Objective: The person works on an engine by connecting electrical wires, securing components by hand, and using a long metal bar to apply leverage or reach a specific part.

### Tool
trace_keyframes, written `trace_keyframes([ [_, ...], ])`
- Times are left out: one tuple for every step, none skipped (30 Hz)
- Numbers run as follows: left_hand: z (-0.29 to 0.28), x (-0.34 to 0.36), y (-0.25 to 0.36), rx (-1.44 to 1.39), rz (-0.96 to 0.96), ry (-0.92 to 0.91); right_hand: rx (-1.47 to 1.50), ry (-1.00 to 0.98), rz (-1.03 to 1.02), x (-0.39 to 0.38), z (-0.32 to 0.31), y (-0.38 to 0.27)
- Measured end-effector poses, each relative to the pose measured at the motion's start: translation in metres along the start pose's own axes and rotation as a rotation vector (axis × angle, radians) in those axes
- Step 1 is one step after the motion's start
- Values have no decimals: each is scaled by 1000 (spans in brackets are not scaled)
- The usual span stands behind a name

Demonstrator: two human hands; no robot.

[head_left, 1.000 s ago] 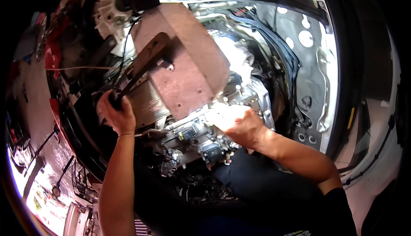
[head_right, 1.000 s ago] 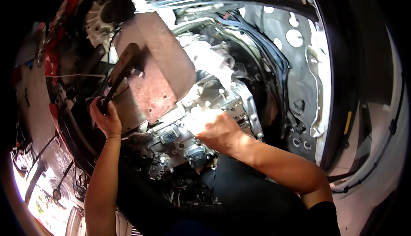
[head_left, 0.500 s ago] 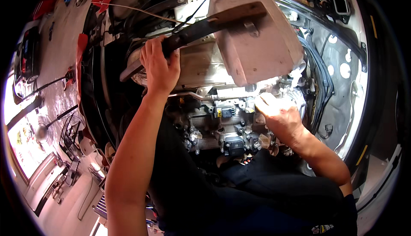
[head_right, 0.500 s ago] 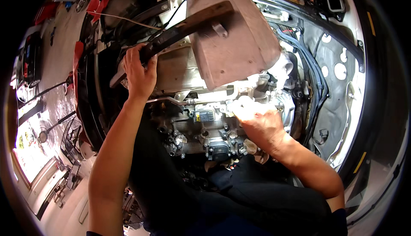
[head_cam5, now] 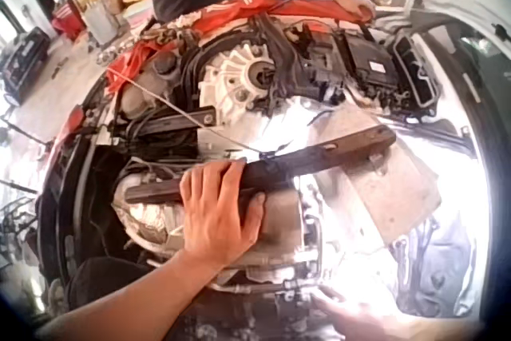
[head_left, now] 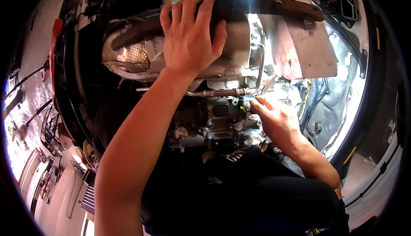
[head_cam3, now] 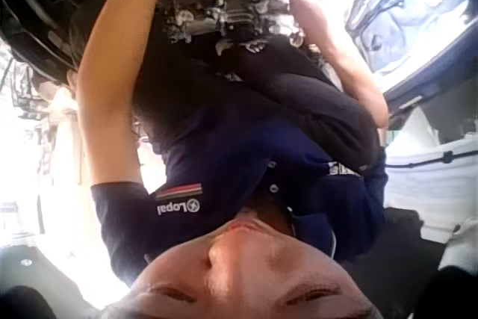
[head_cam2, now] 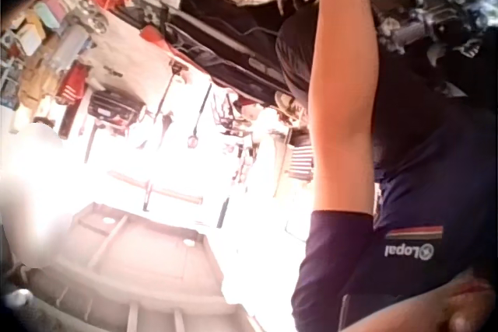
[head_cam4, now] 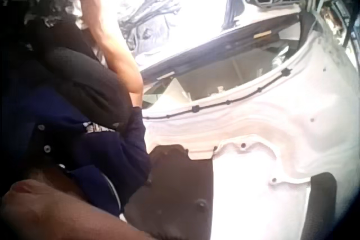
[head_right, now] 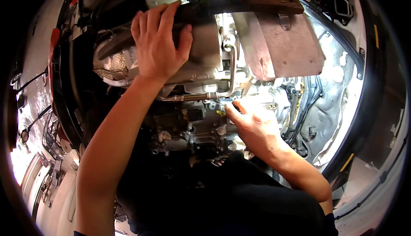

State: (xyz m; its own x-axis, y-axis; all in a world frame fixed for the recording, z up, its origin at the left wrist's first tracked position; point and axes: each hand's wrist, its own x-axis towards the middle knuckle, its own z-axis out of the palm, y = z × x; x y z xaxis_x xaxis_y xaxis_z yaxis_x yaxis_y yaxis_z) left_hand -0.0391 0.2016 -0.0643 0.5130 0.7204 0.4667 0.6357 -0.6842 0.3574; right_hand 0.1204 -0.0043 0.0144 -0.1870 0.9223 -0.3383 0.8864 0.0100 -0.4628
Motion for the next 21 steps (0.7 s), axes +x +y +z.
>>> trace_keyframes([
  [-1, 2, 3, 32, -4, -35, -23, 0, -7, 0, 1, -1],
  [2, 1, 2, 8, 0, -18, -44, 114, -58, 1, 8, 1],
  [6, 0, 0, -14, 3, -2, 12, 22, -12, 3, 5, -1],
  [6, 3, -1, -26, -8, -20, 22, -9, 6, 8, 0, -2],
  [6, 4, 0, -26, -5, -15, 32, -40, 24, 10, -5, -2],
  [5, 3, 2, -17, -13, -28, 22, -90, 5, 9, -11, -1],
  [4, 2, 2, -1, -15, -40, 14, -133, -17, 11, -14, -1],
  [2, 1, 1, -20, -20, -28, 30, -125, -28, 11, -14, 0],
  [1, 2, -2, -13, -10, -22, 30, -112, -32, 13, -17, 2],
  [-2, 1, -3, -43, -10, -39, 27, -142, -36, 15, -18, 4],
  [-5, 1, -5, -71, -11, -55, 24, -172, -42, 16, -19, 5],
  [-9, 0, -7, -105, -26, -82, 8, -141, -74, 18, -19, 7],
  [-13, 1, -3, -103, -19, -79, 8, -133, -74, 19, -20, 8],
  [-18, 0, 1, -113, -59, -58, 4, -162, -73, 21, -20, 10],
  [-26, -3, 7, -121, -100, -36, 1, -190, -73, 23, -20, 10],
  [-35, -9, 21, -200, -196, -73, -77, -212, -107, 24, -28, 11],
  [-43, -20, 43, -290, -292, -115, -82, -211, -90, 21, -29, 15],
  [-58, -38, 65, -447, -315, -173, -60, -214, -90, 21, -29, 16],
  [-68, -54, 88, -548, -349, -269, -39, -224, -85, 21, -29, 18],
  [-82, -67, 113, -639, -385, -361, 25, -239, -77, 20, -26, 22],
  [-89, -75, 134, -664, -430, -492, 25, -236, -75, 19, -27, 24],
])
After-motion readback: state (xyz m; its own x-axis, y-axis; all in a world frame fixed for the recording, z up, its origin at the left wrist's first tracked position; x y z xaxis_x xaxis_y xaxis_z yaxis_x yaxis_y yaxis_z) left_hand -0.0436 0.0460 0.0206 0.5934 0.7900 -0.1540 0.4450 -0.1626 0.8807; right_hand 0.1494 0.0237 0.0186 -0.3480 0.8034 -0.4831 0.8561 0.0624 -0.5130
